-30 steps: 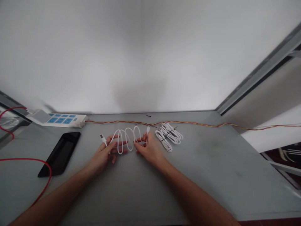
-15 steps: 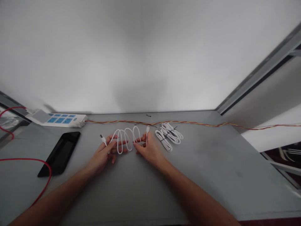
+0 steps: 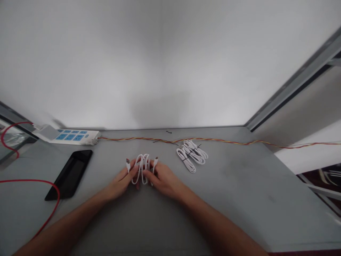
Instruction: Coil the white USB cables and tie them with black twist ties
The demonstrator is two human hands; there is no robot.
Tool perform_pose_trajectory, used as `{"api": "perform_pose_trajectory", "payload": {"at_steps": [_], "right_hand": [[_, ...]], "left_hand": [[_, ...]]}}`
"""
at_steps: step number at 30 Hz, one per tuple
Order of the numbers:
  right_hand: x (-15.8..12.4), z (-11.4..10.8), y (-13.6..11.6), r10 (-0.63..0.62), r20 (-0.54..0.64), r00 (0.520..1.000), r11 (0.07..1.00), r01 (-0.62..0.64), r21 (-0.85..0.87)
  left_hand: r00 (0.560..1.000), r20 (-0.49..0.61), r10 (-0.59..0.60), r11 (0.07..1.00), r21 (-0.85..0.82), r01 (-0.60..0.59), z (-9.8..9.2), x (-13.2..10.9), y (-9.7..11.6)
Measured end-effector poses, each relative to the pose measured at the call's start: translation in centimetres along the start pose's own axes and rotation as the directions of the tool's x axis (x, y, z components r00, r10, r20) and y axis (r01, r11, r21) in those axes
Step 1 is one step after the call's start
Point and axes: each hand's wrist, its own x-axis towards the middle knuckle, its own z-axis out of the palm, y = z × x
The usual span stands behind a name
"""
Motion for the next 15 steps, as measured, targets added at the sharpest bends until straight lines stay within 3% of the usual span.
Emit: {"api": "perform_pose_trajectory", "payload": {"at_steps": [3, 5, 9, 12, 15], "right_hand": [[-0.2, -0.2, -0.4, -0.039, -0.068, 0.997, 0.959, 0.018, -0.283], [-0.2, -0.2, -0.2, -0.014, -0.067, 0.998, 0.948, -0.008, -0.317], [0.1, 0.1, 0.9, 0.006, -0.013, 1.000, 1.000, -0.006, -0.009], [0.1, 0.4, 1.3, 0.031, 0.004, 1.000, 0.975, -0.031, 0.218], [-0.1, 0.3, 1.1, 0.040, 0.025, 0.999, 0.980, -0.044, 0.192]], "left_hand": [[0.999, -0.007, -0.031, 0.999, -0.008, 0.031, 0.2, -0.1, 0.3], [0.998, 0.026, -0.052, 0.998, -0.031, 0.052, 0.2, -0.1, 0.3], [0.995, 0.097, -0.017, 1.000, -0.022, 0.019, 0.1, -0.1, 0.2], [0.991, 0.130, 0.011, 1.000, 0.025, -0.014, 0.2, -0.1, 0.6], [0.990, 0.135, 0.030, 0.988, 0.146, -0.050, 0.5, -0.4, 1.1]]}}
